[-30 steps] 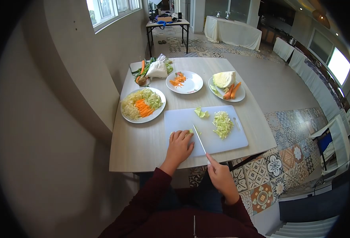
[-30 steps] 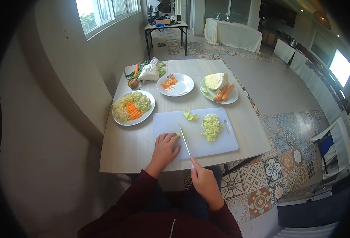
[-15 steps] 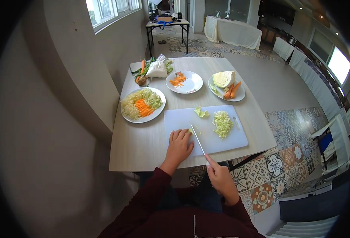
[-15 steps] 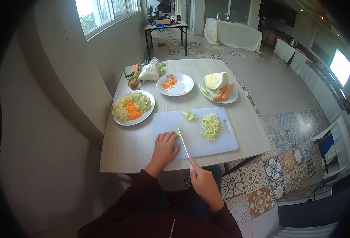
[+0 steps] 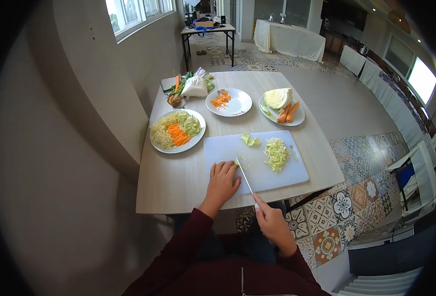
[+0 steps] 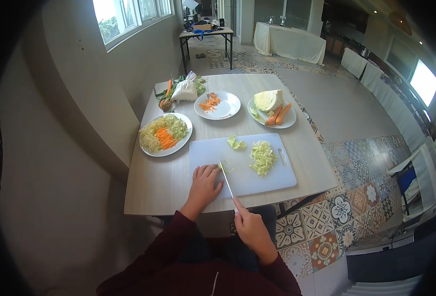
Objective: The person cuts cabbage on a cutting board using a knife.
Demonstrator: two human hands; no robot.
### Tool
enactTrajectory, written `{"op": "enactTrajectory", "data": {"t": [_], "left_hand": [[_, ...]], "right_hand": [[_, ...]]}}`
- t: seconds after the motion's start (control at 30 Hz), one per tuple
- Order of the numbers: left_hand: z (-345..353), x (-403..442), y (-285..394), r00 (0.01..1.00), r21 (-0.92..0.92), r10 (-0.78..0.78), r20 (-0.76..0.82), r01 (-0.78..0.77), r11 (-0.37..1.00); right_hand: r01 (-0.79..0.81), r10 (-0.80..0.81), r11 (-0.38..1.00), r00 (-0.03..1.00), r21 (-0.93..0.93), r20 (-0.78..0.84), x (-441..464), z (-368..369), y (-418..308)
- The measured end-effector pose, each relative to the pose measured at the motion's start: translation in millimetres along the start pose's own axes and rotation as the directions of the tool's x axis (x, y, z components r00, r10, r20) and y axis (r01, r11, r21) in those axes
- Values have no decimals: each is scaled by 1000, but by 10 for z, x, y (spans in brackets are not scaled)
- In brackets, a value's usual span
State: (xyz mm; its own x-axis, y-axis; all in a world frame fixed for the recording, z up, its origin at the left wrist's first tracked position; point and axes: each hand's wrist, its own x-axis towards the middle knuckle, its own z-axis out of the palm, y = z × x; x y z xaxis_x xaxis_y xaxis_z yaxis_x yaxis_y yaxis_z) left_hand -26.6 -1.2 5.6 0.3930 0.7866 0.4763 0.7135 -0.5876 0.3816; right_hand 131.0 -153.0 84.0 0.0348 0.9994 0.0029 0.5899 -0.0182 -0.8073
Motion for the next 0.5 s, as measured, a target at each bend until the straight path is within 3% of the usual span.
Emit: {"op": "enactTrajectory", "data": {"t": [0.23, 0.33, 0.5], "left_hand": [[-11, -1, 6, 1000, -5, 7, -10, -7, 1000], [-11, -1, 5, 1000, -12, 8, -24, -8, 1000], [10, -6, -7, 1000, 0, 7, -21, -7, 1000]], "right_hand": [[55, -54, 997, 998, 48, -30, -22, 101, 144], [-16, 16, 999, 1000, 43, 6, -33, 56, 56], [61, -61, 998, 998, 16, -27, -34, 117, 171]]}}
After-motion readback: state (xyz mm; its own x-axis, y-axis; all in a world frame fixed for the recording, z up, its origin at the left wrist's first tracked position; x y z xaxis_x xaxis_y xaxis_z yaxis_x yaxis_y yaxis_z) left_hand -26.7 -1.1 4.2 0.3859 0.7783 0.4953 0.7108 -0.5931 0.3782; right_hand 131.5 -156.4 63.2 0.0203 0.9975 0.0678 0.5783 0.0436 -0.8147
